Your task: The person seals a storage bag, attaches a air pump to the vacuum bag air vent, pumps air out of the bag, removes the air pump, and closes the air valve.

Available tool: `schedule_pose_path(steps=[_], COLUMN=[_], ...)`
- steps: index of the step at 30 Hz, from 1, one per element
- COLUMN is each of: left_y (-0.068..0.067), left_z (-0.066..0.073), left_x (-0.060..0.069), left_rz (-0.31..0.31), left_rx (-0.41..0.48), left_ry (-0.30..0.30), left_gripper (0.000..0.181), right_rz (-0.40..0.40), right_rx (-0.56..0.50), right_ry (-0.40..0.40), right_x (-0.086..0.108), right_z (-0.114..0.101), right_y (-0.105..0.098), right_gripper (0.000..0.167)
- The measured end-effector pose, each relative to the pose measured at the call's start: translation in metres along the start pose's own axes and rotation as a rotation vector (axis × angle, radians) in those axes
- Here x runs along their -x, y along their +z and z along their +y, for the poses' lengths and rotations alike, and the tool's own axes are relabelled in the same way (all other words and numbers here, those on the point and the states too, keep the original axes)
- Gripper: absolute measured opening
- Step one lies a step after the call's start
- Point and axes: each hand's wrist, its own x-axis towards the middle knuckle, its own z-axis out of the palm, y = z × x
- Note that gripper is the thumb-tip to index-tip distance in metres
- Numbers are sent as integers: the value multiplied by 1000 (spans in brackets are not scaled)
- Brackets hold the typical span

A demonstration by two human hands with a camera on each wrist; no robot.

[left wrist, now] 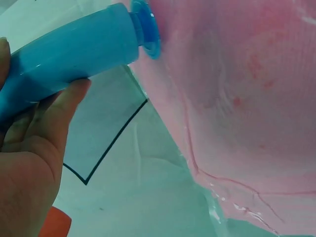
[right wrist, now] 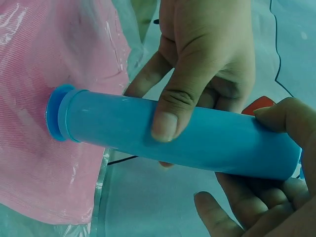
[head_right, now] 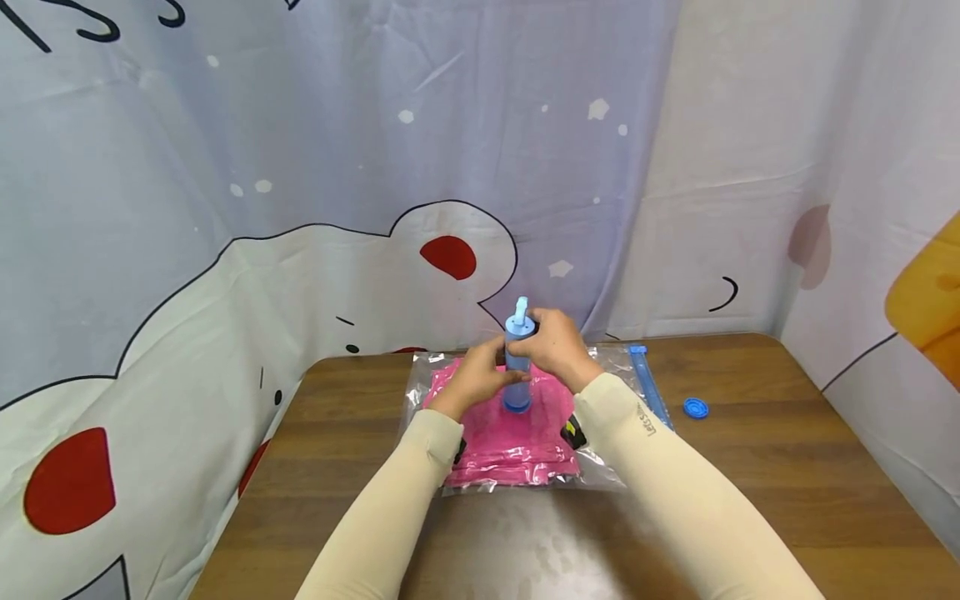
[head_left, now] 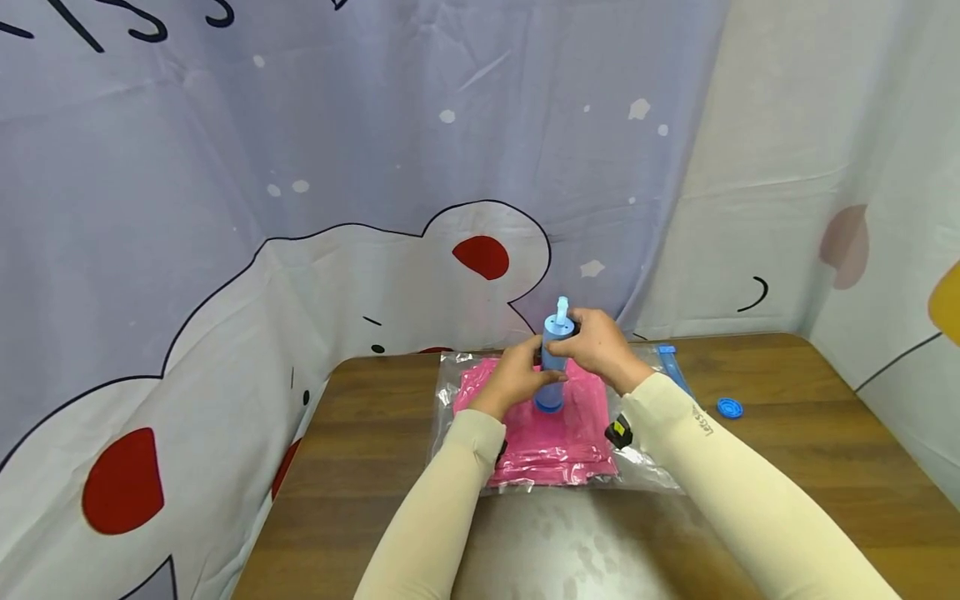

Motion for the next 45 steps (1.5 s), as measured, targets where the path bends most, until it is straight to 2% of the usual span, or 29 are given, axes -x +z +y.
schedule_pose_path(steps=[3, 6, 11, 15, 21, 26, 28, 32, 35, 39, 41, 45], left_y=[2, 6, 15, 18, 22, 22, 20, 7, -2, -3, -1, -1], left_z=[1, 1, 4, 9, 14, 14, 13, 11, 10, 8, 6, 4], left_x=[-2, -2, -4, -5, -8, -11, -12, -10, -7, -1, 0, -2], left_rz=[20, 54, 119, 170, 213, 247, 236, 178, 99, -4, -15, 25], left_rx=[-6, -48, -130, -152, -201, -204, -184, -63, 24, 58, 57, 55], left_ry=[9, 4, -9, -27, -89, -72, -63, -54, -56, -41, -38, -35], left_gripper=[54, 56, 62, 69, 77, 78, 78, 74, 74, 69, 61, 49], right_rz=[4, 3, 91, 166, 195, 211, 208, 196, 180, 127, 106, 98], right_rx=[-17, -55, -78, -36, 80, 122, 133, 131, 122, 87, 60, -12], right_ry=[-10, -5, -13, -27, -35, -60, -65, -87, -103, -77, -62, -62], right_x=[1, 3, 5, 5, 5, 3, 1, -1, -1, 2, 3, 2], right_z=[1, 4, 6, 2, -4, -9, -11, -15, -14, -8, -5, -4], right_y=[-1, 0, 2, -1, -6, -10, -12, -15, -15, -11, -9, -8], right_gripper=[53, 64, 75, 70, 65, 62, 60, 50, 35, 17, 14, 16])
